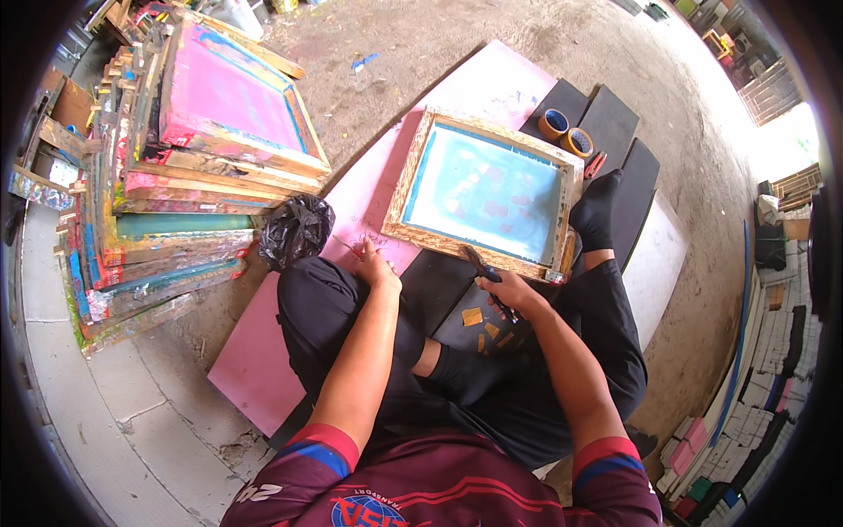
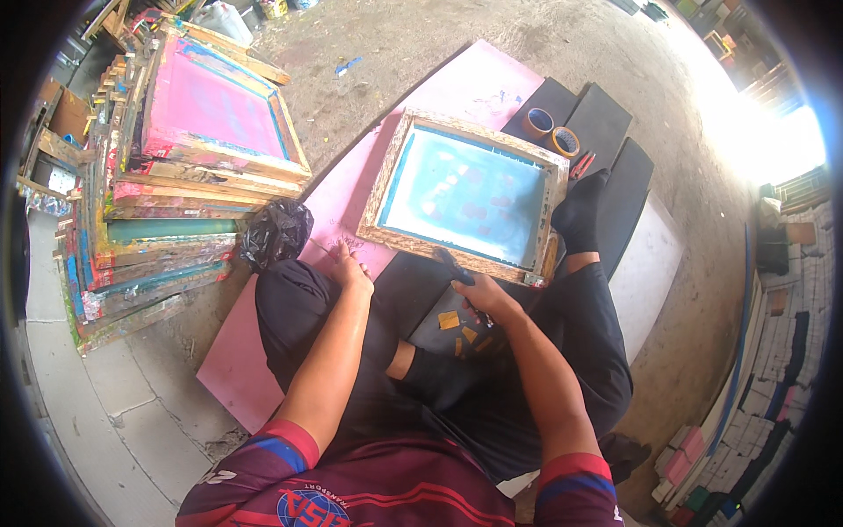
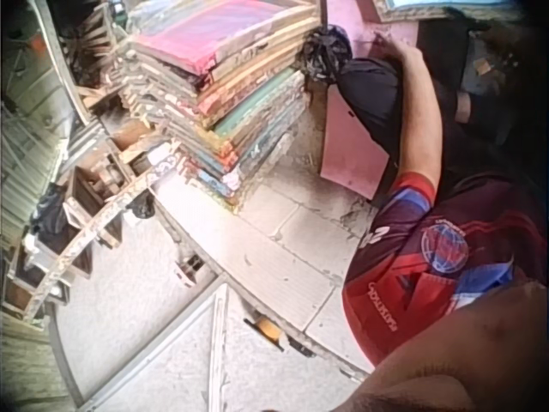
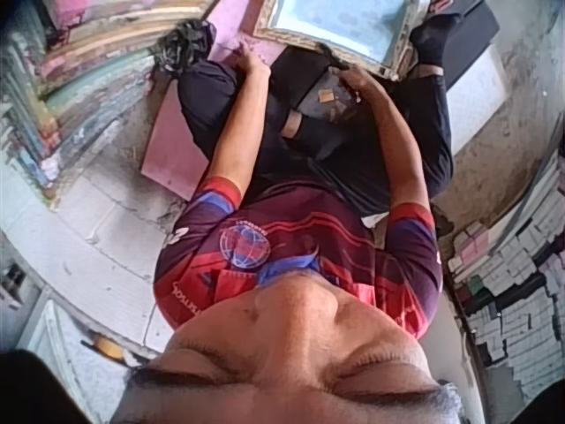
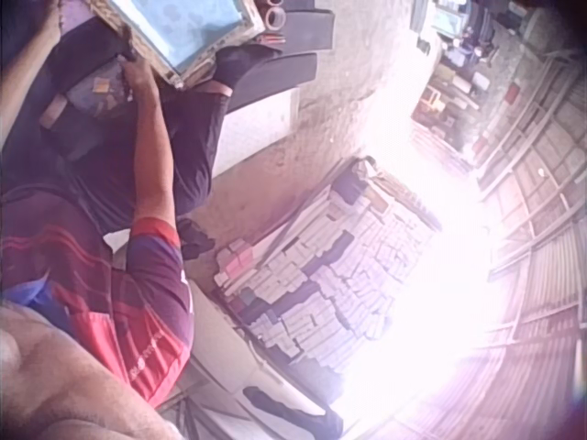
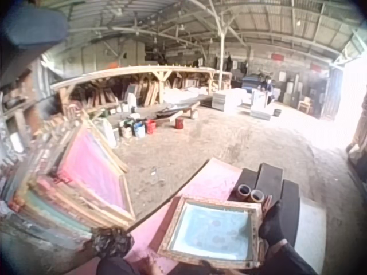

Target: The person sits on the floor and uses a small knife to scrape and remove material from the edge of a wooden frame. They repeatedly scrape along the frame's border, lifting small pieces of material.

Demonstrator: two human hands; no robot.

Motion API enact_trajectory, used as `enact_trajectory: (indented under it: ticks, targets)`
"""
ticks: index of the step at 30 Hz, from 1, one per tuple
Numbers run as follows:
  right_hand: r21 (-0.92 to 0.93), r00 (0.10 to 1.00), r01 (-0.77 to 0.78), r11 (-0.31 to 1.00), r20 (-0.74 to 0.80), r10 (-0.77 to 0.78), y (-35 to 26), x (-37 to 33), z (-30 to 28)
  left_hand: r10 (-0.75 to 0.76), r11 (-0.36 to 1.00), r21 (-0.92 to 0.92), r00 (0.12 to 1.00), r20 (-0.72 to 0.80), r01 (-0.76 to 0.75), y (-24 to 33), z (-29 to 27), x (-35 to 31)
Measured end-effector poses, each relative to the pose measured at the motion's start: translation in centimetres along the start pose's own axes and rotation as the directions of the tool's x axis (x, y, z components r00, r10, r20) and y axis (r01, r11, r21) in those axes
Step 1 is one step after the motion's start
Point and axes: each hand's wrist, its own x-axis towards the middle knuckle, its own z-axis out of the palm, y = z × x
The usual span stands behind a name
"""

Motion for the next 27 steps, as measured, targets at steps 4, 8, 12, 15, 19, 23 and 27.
enact_trajectory:
  ticks: [4, 8, 12, 15, 19, 23, 27]
  targets:
    - [-0.163, 0.984, -0.004, 0.987, -0.175, -0.024, 0.9, 0.8, 1.6, 0.084, 0.996, 0.039, 0.996, 0.013, -0.085, -0.9, -0.7, 1.0]
    - [-0.344, 0.86, 0.08, 0.936, -0.451, -0.239, 2.8, 0.4, 5.1, 0.154, 0.988, 0.025, 0.988, 0.024, -0.154, -0.8, -0.4, 0.5]
    - [-0.22, 0.915, 0.162, 0.962, -0.331, -0.23, 4.5, 1.5, 5.0, 0.064, 0.994, 0.076, 0.992, 0.111, -0.073, -0.3, -0.5, -0.9]
    - [-0.129, 0.956, 0.178, 0.976, -0.214, -0.202, 3.8, 0.1, 6.1, -0.052, 0.952, 0.302, 0.947, 0.318, -0.049, -0.3, -0.6, -2.8]
    - [0.07, 0.98, 0.193, 0.979, -0.062, -0.188, 2.8, -0.2, 7.3, -0.229, 0.887, 0.449, 0.742, 0.63, -0.108, -0.5, -0.8, -4.8]
    - [0.11, 0.978, 0.205, 0.973, 0.016, -0.208, 2.1, -0.5, 7.3, -0.235, 0.883, 0.445, 0.681, 0.694, -0.149, -1.0, -1.3, -4.3]
    - [0.104, 0.976, 0.18, 0.978, 0.102, -0.19, 0.9, -1.7, 6.3, -0.276, 0.87, 0.476, 0.669, 0.691, -0.132, -0.9, -1.3, -4.4]
